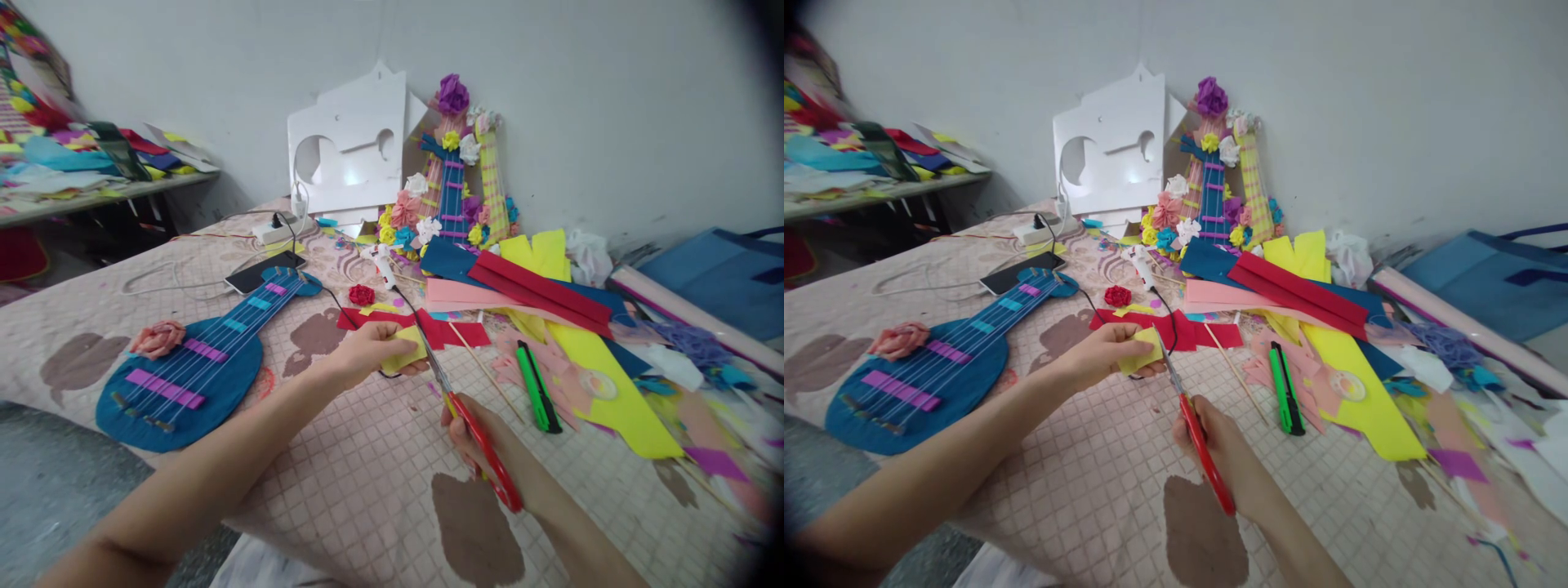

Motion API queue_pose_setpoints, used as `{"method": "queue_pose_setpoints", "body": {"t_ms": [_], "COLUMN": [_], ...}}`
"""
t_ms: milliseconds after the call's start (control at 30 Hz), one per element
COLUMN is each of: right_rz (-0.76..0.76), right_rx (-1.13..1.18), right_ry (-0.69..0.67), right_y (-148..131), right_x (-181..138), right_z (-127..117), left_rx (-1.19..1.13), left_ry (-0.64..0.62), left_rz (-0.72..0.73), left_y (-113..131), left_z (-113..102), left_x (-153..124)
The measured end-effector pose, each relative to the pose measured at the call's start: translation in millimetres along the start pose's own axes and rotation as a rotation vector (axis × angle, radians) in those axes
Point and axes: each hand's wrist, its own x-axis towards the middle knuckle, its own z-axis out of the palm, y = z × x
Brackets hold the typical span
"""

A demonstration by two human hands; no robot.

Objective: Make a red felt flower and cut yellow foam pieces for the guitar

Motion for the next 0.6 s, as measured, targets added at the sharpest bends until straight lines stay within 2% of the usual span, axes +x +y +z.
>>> {"method": "queue_pose_setpoints", "body": {"t_ms": [267, 600], "right_rz": [0.068, -0.065], "right_rx": [0.100, -0.005], "right_ry": [0.015, -0.016], "right_y": [6.9, 12.6], "right_x": [2.9, 0.4], "right_z": [5.2, 1.3], "left_rx": [-0.010, -0.057], "left_ry": [-0.008, -0.012], "left_rz": [0.009, -0.018], "left_y": [0.4, -1.2], "left_z": [0.3, -0.9], "left_x": [-0.6, 0.5]}}
